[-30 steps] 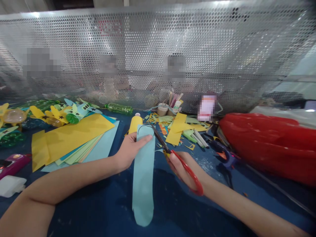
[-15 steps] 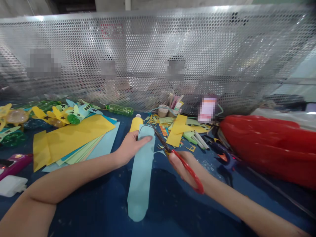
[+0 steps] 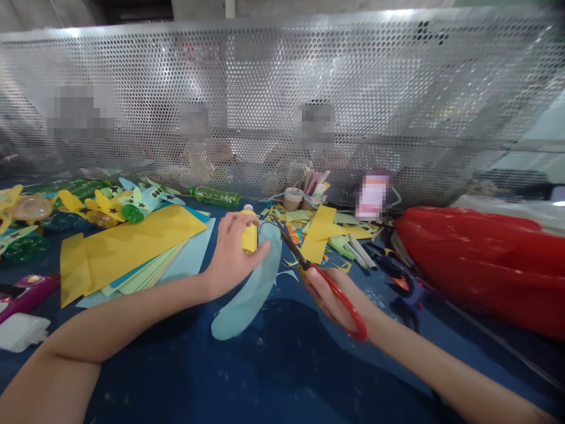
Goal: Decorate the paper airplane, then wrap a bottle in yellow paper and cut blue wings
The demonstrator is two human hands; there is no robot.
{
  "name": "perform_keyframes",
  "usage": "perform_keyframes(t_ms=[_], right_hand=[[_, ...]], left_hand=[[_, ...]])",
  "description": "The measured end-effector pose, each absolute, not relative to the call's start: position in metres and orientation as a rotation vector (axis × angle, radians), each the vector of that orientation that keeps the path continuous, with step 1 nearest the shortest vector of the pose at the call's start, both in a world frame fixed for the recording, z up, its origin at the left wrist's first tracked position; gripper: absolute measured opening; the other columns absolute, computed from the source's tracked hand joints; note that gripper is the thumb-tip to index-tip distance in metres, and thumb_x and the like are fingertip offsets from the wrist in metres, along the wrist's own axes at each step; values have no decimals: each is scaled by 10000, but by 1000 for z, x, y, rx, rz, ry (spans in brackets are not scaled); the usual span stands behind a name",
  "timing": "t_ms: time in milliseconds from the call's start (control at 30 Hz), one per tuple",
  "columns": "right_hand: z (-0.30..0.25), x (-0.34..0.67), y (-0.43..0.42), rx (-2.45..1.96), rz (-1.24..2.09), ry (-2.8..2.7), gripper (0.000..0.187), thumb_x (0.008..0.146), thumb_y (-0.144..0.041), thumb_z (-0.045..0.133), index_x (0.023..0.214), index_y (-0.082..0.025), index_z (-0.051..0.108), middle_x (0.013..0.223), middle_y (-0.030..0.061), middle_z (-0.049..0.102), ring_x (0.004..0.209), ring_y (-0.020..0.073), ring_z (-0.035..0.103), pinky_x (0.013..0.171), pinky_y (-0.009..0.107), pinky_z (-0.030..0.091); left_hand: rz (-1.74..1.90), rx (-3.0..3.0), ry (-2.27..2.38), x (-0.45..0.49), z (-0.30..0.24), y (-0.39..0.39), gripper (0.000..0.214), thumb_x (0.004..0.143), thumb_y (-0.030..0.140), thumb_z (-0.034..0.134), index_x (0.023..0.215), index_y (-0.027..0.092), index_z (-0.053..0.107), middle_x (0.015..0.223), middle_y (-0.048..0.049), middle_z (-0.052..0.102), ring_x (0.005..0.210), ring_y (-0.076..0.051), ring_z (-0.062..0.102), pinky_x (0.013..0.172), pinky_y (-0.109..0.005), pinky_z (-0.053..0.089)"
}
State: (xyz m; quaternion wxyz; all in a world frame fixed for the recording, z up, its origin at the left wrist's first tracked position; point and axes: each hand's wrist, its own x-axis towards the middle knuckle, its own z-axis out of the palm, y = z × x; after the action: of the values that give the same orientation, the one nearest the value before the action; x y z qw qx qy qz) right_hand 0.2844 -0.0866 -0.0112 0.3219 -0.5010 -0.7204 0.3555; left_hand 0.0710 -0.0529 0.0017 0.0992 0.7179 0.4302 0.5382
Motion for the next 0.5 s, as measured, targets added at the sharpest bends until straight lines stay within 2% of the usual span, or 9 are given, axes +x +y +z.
perform_keyframes(t_ms=[67, 167, 300, 500], right_hand=[[-10, 284, -88, -1325, 912, -1930, 596, 856, -723, 342, 517, -233, 361, 417, -24, 368, 380, 95, 306, 346, 243, 252], [-8, 283, -90, -1309, 874, -1988, 603, 842, -737, 346, 513, -232, 364, 418, -20, 375, 392, 100, 320, 359, 248, 257], [-7, 282, -93, -1229, 866, -2030, 616, 829, -760, 333, 519, -229, 360, 417, -20, 376, 402, 97, 324, 373, 244, 257], [-10, 283, -100, -1123, 1043, -2014, 576, 863, -714, 347, 560, -225, 385, 428, -35, 371, 376, 89, 315, 363, 233, 269]], left_hand=[[1415, 2191, 1171, 75, 5, -67, 84, 804, 279, 599, 862, 219, 588, 840, -19, 605, 855, -186, 557, 861, -316, 430], [954, 2112, 963, 84, 6, -90, 209, 875, 332, 499, 756, 206, 616, 673, -1, 603, 634, -139, 555, 621, -232, 427], [565, 1943, 851, 92, -3, -105, 206, 883, 341, 493, 797, 190, 605, 702, -6, 613, 635, -128, 569, 599, -218, 431], [489, 1628, 794, 97, -22, -103, 222, 932, 422, 421, 899, 202, 428, 686, 31, 506, 590, -104, 528, 555, -218, 444]])
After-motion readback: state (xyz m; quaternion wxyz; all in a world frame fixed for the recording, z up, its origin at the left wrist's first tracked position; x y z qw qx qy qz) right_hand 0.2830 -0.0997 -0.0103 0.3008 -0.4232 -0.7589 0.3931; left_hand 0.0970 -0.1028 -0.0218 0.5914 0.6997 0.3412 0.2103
